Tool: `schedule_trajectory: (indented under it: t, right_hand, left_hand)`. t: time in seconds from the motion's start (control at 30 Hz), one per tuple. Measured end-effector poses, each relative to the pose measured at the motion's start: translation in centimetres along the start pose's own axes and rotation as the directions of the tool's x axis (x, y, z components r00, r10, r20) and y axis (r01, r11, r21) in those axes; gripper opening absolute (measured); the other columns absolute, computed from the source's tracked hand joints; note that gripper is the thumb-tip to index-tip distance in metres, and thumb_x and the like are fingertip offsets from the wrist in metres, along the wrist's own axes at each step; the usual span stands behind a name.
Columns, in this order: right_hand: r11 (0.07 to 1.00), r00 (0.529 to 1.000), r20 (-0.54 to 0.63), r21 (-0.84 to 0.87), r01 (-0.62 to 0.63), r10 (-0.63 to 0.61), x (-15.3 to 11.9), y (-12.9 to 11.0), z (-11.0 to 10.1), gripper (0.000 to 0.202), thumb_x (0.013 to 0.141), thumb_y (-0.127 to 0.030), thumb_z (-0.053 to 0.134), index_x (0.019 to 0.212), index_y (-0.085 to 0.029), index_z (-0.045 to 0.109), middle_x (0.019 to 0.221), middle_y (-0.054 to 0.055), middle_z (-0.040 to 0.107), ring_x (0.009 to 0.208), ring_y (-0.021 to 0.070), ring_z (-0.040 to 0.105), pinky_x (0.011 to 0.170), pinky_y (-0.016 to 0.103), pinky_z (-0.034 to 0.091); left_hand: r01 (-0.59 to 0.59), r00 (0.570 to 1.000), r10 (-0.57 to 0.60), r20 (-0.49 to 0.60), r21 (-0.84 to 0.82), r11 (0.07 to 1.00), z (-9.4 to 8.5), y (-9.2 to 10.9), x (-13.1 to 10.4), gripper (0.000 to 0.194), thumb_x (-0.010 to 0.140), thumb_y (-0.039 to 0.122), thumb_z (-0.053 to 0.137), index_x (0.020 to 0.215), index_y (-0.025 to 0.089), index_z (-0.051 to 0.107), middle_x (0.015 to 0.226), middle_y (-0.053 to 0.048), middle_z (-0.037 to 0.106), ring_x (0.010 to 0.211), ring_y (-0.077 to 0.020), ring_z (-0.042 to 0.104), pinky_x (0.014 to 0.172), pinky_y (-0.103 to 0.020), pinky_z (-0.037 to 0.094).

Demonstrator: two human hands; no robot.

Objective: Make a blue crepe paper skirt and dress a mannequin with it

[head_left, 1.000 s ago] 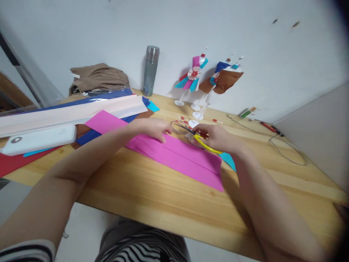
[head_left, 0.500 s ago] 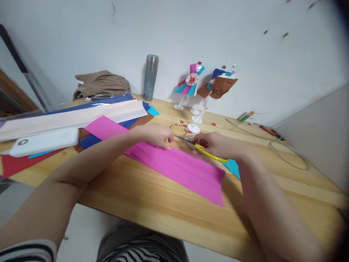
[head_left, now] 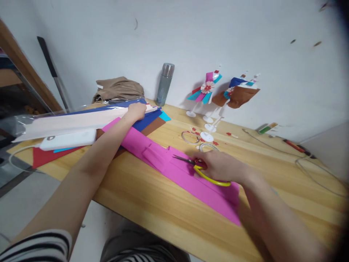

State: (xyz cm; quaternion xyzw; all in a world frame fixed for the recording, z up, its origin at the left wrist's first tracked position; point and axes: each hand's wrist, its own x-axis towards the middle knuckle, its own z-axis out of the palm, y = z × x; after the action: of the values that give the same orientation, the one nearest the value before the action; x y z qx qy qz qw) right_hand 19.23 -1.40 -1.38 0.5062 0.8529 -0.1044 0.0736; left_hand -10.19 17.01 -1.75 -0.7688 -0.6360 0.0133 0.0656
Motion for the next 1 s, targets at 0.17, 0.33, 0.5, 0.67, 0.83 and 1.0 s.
schedule_trajectory:
  t: [0.17, 0.33, 0.5, 0.67, 0.83, 1.0]
  right_hand:
    - [0.999, 0.997, 0.074, 0.034, -0.032, 0.029, 0.3, 0.0, 0.4, 0.018, 0.087, -0.033, 0.059, 0.102, -0.024, 0.064, 0.089, 0.006, 0.072, 0.077, 0.0197, 0.062, 0.064, 0.029, 0.035]
    - [0.998, 0.995, 0.099, 0.057, -0.028, 0.022, 0.3, -0.1, 0.2, 0.016, 0.087, -0.034, 0.057, 0.097, -0.023, 0.061, 0.087, 0.006, 0.07, 0.073, 0.0184, 0.059, 0.063, 0.029, 0.033]
    - [0.998, 0.996, 0.085, 0.057, -0.02, 0.015, 0.4, 0.3, 0.7, 0.015, 0.087, -0.032, 0.056, 0.098, -0.023, 0.062, 0.088, 0.006, 0.071, 0.076, 0.019, 0.06, 0.065, 0.029, 0.034]
    - [0.998, 0.996, 0.088, 0.062, -0.022, 0.016, 0.6, 0.4, 0.8, 0.017, 0.09, -0.031, 0.054, 0.103, -0.023, 0.062, 0.09, 0.007, 0.072, 0.08, 0.0198, 0.063, 0.066, 0.029, 0.035]
    - [0.998, 0.997, 0.08, 0.061, -0.007, 0.002, 0.6, 0.4, 0.8, 0.02, 0.088, -0.029, 0.056, 0.106, -0.024, 0.064, 0.09, 0.007, 0.072, 0.079, 0.0195, 0.062, 0.065, 0.028, 0.034]
    - [0.998, 0.998, 0.056, 0.07, -0.002, -0.002, 0.6, 0.2, 0.8, 0.023, 0.088, -0.028, 0.059, 0.109, -0.023, 0.065, 0.087, 0.006, 0.072, 0.076, 0.019, 0.062, 0.064, 0.028, 0.034]
  left_hand:
    - [0.131, 0.979, -0.138, -0.151, -0.055, 0.99, -0.3, -0.6, 0.2, 0.042, 0.09, 0.007, 0.041, 0.122, 0.005, 0.069, 0.118, -0.025, 0.07, 0.115, -0.0354, 0.066, 0.094, -0.043, 0.052]
    - [0.067, 0.952, -0.13, -0.278, -0.222, 0.973, 0.8, -0.5, 0.5, 0.037, 0.091, 0.015, 0.054, 0.124, 0.005, 0.066, 0.125, -0.024, 0.065, 0.118, -0.0374, 0.063, 0.096, -0.046, 0.052]
    - [-0.275, 0.898, 0.204, -0.391, -0.134, 0.952, 1.7, 2.0, -0.1, 0.031, 0.088, 0.016, 0.062, 0.117, 0.018, 0.072, 0.145, -0.013, 0.055, 0.134, -0.0301, 0.05, 0.111, -0.042, 0.043]
    - [-0.176, 0.938, 0.183, -0.295, 0.05, 0.983, 2.2, 3.9, -1.0, 0.044, 0.083, 0.033, 0.075, 0.12, 0.01, 0.073, 0.158, -0.023, 0.039, 0.149, -0.0448, 0.025, 0.119, -0.062, 0.023]
    - [-0.097, 0.979, 0.098, -0.179, 0.016, 0.995, 2.3, 3.3, -1.0, 0.034, 0.089, 0.019, 0.059, 0.118, 0.007, 0.073, 0.142, -0.025, 0.057, 0.144, -0.0435, 0.034, 0.114, -0.058, 0.03]
    - [-0.123, 0.977, 0.117, -0.179, -0.023, 0.992, 2.2, 2.7, -0.4, 0.038, 0.092, 0.011, 0.044, 0.117, 0.01, 0.073, 0.122, -0.019, 0.07, 0.13, -0.0319, 0.05, 0.109, -0.045, 0.035]
